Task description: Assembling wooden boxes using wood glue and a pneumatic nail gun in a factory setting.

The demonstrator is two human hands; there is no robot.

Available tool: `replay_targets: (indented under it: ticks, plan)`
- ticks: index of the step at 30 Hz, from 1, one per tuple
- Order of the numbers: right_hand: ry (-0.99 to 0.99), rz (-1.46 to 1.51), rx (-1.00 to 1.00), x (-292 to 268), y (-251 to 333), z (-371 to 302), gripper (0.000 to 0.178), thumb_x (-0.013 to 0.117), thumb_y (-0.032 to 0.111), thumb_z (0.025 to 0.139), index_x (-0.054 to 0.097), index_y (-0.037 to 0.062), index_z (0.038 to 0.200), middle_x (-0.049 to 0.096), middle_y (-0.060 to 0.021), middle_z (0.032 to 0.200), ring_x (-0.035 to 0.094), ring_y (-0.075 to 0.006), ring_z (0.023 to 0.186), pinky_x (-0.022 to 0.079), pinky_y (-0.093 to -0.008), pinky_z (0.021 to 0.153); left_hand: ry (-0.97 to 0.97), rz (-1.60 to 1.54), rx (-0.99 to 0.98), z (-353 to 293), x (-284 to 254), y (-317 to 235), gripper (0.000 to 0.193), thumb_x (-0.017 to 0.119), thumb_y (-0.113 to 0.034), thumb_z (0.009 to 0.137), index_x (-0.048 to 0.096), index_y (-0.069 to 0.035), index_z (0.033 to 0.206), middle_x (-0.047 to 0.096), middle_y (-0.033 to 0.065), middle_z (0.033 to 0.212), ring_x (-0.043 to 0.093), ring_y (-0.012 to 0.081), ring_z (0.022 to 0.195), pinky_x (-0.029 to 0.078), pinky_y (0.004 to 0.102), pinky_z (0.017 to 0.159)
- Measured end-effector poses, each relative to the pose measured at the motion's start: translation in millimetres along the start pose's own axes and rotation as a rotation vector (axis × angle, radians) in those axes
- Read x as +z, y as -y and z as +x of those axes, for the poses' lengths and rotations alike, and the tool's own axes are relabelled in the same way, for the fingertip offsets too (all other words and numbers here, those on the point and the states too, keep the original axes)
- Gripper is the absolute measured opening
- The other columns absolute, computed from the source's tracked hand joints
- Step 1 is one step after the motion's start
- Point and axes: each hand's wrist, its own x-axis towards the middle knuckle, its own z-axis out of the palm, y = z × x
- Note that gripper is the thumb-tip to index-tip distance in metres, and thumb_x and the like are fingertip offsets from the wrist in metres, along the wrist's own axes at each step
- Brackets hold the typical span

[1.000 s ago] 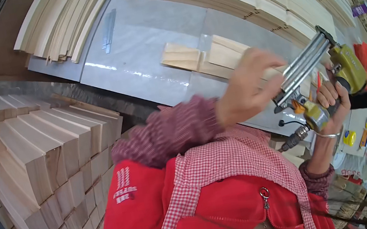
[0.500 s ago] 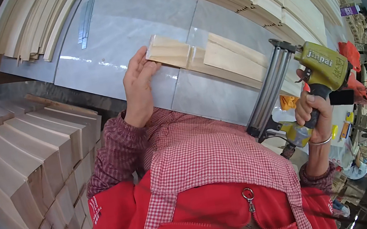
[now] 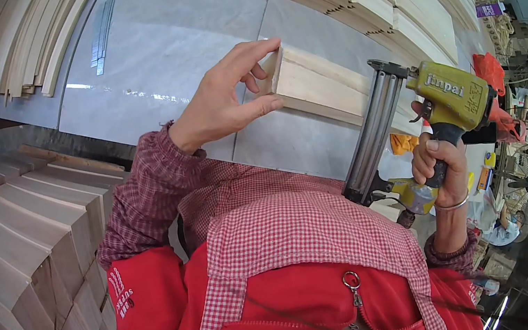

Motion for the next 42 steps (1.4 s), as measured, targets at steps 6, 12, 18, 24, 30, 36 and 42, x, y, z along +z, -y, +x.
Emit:
replay_targets:
  ticks: [6, 12, 18, 24, 30, 36, 42]
  plan:
    - [-0.012, -0.037, 0.021, 4.0, 2.8, 1.0, 0.041, 0.049, -0.004, 0.076, 0.047, -0.0114, 0.115, 0.043, -0.0067, 0.055, 0.038, -0.0121, 0.039, 0.037, -0.0245, 0.036, 0.052, 0.030, 0.021, 9.0, -0.1, 5.9, 0.070, 0.080, -0.008, 0.065, 0.052, -0.009, 0.129, 0.049, 0.0070, 0.121, 0.050, 0.0137, 0.085, 0.045, 0.0219, 0.075]
    - [-0.017, -0.061, 0.033, 0.5, 3.0, 1.1, 0.042, 0.049, -0.003, 0.075, 0.048, -0.0110, 0.117, 0.044, -0.0068, 0.055, 0.038, -0.0121, 0.038, 0.037, -0.0247, 0.036, 0.054, -0.023, 0.018, 13.3, 0.6, 9.1, 0.067, 0.083, -0.012, 0.062, 0.057, -0.008, 0.123, 0.050, 0.0045, 0.112, 0.049, 0.0124, 0.082, 0.044, 0.0217, 0.073]
    - [-0.021, -0.061, 0.082, 4.6, 5.4, 1.6, 0.047, 0.050, -0.003, 0.074, 0.046, -0.0102, 0.121, 0.044, -0.0067, 0.054, 0.038, -0.0121, 0.038, 0.036, -0.0245, 0.035, 0.084, -0.088, 0.005, 18.3, 1.0, 17.0, 0.067, 0.084, -0.014, 0.061, 0.058, -0.009, 0.122, 0.050, 0.0031, 0.108, 0.049, 0.0118, 0.081, 0.043, 0.0212, 0.072]
    - [-0.014, -0.105, 0.075, 15.4, 7.7, 3.3, 0.054, 0.051, -0.003, 0.073, 0.043, -0.0095, 0.125, 0.044, -0.0069, 0.053, 0.038, -0.0122, 0.037, 0.036, -0.0245, 0.035, 0.064, -0.103, 0.048, 21.0, 2.1, 21.6, 0.065, 0.085, -0.016, 0.060, 0.060, -0.010, 0.119, 0.052, 0.0022, 0.104, 0.049, 0.0118, 0.081, 0.043, 0.0211, 0.072]
    - [0.003, -0.119, 0.104, 13.0, 11.5, 3.9, 0.059, 0.050, -0.005, 0.071, 0.040, -0.0086, 0.129, 0.046, -0.0074, 0.054, 0.038, -0.0127, 0.036, 0.036, -0.0246, 0.035, 0.074, 0.156, 0.234, 29.5, -1.4, 18.9, 0.061, 0.084, -0.020, 0.062, 0.058, -0.008, 0.115, 0.053, 0.0030, 0.100, 0.052, 0.0128, 0.077, 0.046, 0.0213, 0.068]
    - [-0.039, -0.181, 0.092, 16.4, 12.4, 4.0, 0.060, 0.048, -0.004, 0.071, 0.037, -0.0094, 0.130, 0.045, -0.0064, 0.053, 0.036, -0.0116, 0.035, 0.034, -0.0239, 0.033, 0.137, 0.406, 0.310, 34.6, -7.7, 11.4, 0.063, 0.084, -0.023, 0.062, 0.056, -0.006, 0.115, 0.056, 0.0057, 0.100, 0.056, 0.0144, 0.075, 0.050, 0.0223, 0.068]
    - [-0.064, -0.218, 0.085, 17.6, 12.3, 4.1, 0.061, 0.047, -0.003, 0.071, 0.034, -0.0103, 0.131, 0.044, -0.0055, 0.051, 0.035, -0.0101, 0.034, 0.032, -0.0230, 0.031, 0.139, 0.451, 0.340, 35.0, -8.1, 9.9, 0.063, 0.083, -0.028, 0.063, 0.056, -0.006, 0.115, 0.057, 0.0068, 0.101, 0.059, 0.0151, 0.074, 0.052, 0.0222, 0.066]
